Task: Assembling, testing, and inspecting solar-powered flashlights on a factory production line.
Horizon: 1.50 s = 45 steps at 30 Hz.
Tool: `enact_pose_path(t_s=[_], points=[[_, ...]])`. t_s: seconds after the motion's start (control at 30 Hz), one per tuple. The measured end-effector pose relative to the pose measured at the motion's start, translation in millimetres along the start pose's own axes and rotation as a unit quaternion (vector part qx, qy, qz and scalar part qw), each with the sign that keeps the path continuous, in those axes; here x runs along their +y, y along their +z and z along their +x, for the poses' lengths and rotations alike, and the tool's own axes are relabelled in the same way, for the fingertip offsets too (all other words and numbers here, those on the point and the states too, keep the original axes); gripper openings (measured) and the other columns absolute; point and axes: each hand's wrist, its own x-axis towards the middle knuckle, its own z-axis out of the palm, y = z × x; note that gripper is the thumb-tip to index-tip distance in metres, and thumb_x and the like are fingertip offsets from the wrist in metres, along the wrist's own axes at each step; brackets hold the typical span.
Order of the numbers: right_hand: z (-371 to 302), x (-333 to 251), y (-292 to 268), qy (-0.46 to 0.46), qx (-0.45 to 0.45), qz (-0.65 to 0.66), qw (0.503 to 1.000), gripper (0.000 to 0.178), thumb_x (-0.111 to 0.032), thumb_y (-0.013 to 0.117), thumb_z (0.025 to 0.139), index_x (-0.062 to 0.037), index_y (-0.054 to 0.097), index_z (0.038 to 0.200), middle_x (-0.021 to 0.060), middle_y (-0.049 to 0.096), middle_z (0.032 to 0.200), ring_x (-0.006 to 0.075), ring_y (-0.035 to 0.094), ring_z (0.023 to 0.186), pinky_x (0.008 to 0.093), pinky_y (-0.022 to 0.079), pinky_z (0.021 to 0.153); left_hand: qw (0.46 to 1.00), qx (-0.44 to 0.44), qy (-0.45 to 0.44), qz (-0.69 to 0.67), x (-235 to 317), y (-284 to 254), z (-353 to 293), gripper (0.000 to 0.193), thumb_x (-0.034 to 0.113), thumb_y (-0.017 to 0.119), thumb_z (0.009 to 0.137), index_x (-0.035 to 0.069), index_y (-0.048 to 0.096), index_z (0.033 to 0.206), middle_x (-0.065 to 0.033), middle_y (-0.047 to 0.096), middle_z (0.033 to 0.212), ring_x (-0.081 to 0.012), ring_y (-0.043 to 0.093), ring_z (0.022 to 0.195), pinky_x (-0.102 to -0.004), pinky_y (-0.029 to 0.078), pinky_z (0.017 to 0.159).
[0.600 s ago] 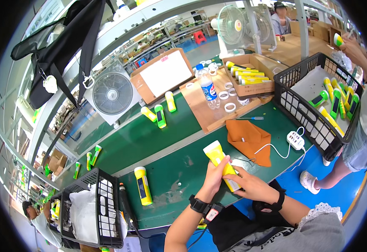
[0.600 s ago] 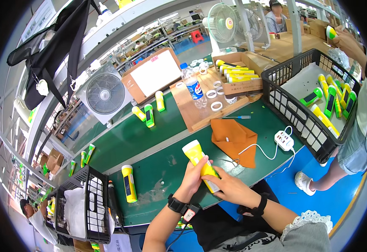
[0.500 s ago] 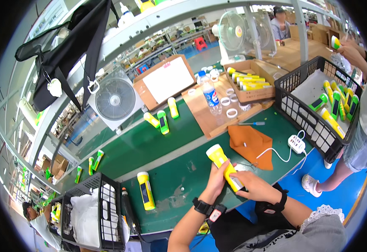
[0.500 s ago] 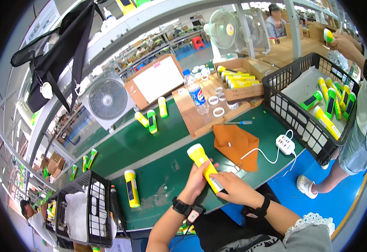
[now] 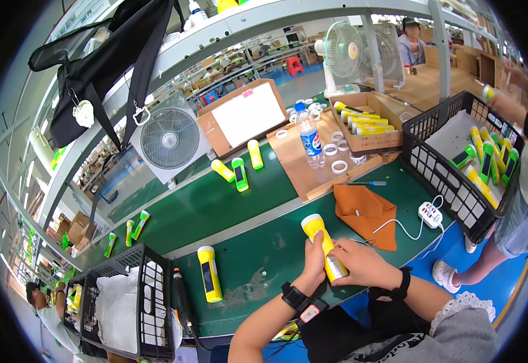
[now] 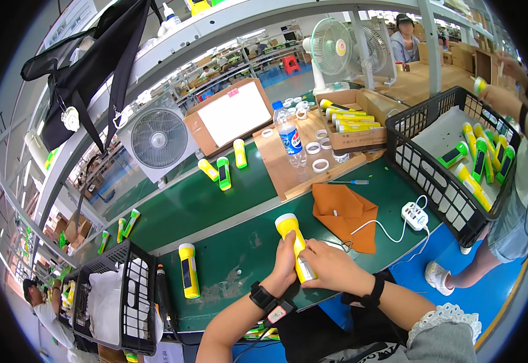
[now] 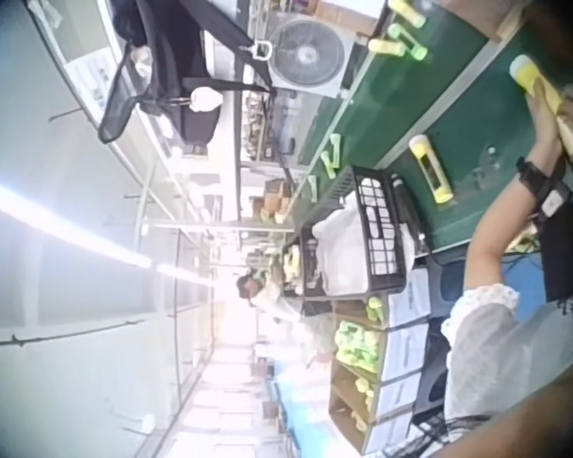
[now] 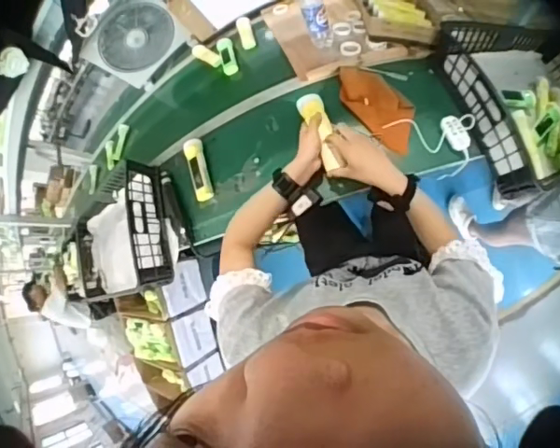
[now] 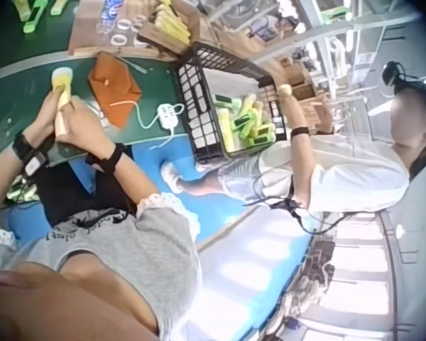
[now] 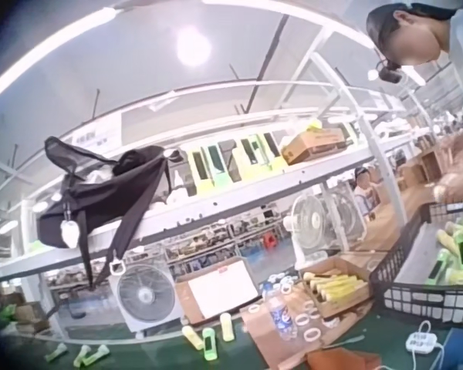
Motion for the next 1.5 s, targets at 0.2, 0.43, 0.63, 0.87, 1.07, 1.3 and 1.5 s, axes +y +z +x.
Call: enact_pose_path(t_s=[0.2,0.43,0.63,0.87,1.07,1.3,1.5], points=[[-4,2,19,0.015,0.005,0.071,0.997,0.04,-0.02,0.071,0.065,-0.0051,0.047,0.094,0.0136,0.047,0.091,0.03,0.056,0.078,0.0366,0.049,0.064,0.999,0.013,0.046,0.014,-2,8,-8,0.034,0.039,0.04,0.091,0.008,0.039,0.105,-0.0087,0.053,0.084,-0.0187,0.056,0.072,-0.0333,0.049,0.064],[-38,-15,42,-0.046,0.093,0.03,0.994,0.014,-0.004,0.059,0.07,-0.0067,0.047,0.077,0.0086,0.047,0.079,0.0257,0.053,0.065,0.0352,0.044,0.052,0.998,-0.012,0.059,-0.03,10,-8,8,0.028,0.034,0.044,0.088,0.007,0.04,0.096,-0.0085,0.054,0.076,-0.0203,0.055,0.055,-0.0344,0.049,0.05],[-54,0,47,0.003,0.081,0.069,0.994,0.016,-0.009,0.061,0.075,-0.0066,0.045,0.077,0.0075,0.045,0.077,0.0236,0.052,0.059,0.0334,0.044,0.049,0.996,0.013,0.087,0.023,15,-1,9,0.034,0.038,0.041,0.09,0.007,0.037,0.102,-0.0101,0.052,0.084,-0.0173,0.055,0.065,-0.034,0.051,0.056],[3,3,13,0.041,0.112,-0.061,0.991,0.02,-0.024,0.061,0.076,-0.0084,0.048,0.077,0.0082,0.051,0.069,0.0243,0.056,0.056,0.0334,0.045,0.046,0.987,-0.032,0.14,0.064,-11,0,2,0.031,0.032,0.046,0.09,0.004,0.036,0.1,-0.0107,0.053,0.083,-0.0179,0.056,0.065,-0.0304,0.049,0.055],[31,57,-16,0.173,-0.013,-0.156,0.972,0.026,-0.031,0.053,0.082,-0.0055,0.053,0.083,0.0153,0.06,0.071,0.034,0.06,0.069,0.0441,0.047,0.056,0.998,-0.036,0.041,0.025,1,0,-8,0.027,0.033,0.041,0.091,0.009,0.036,0.101,-0.0082,0.052,0.082,-0.016,0.054,0.064,-0.032,0.049,0.053],[37,136,5,0.206,-0.014,-0.14,0.968,0.025,-0.025,0.056,0.076,-0.0021,0.053,0.087,0.0178,0.06,0.079,0.0347,0.059,0.076,0.0441,0.047,0.064,0.997,-0.039,0.049,0.035,8,7,-8,0.028,0.034,0.041,0.091,0.009,0.035,0.1,-0.0077,0.051,0.078,-0.0157,0.053,0.062,-0.0319,0.049,0.054],[55,109,-16,0.197,0.151,-0.053,0.967,0.016,-0.015,0.054,0.081,-0.002,0.054,0.091,0.0134,0.061,0.081,0.0292,0.059,0.072,0.0374,0.046,0.064,0.997,-0.034,0.061,0.042,7,7,-8,0.026,0.032,0.041,0.092,0.008,0.035,0.1,-0.0084,0.051,0.082,-0.0164,0.053,0.063,-0.0323,0.049,0.055]])
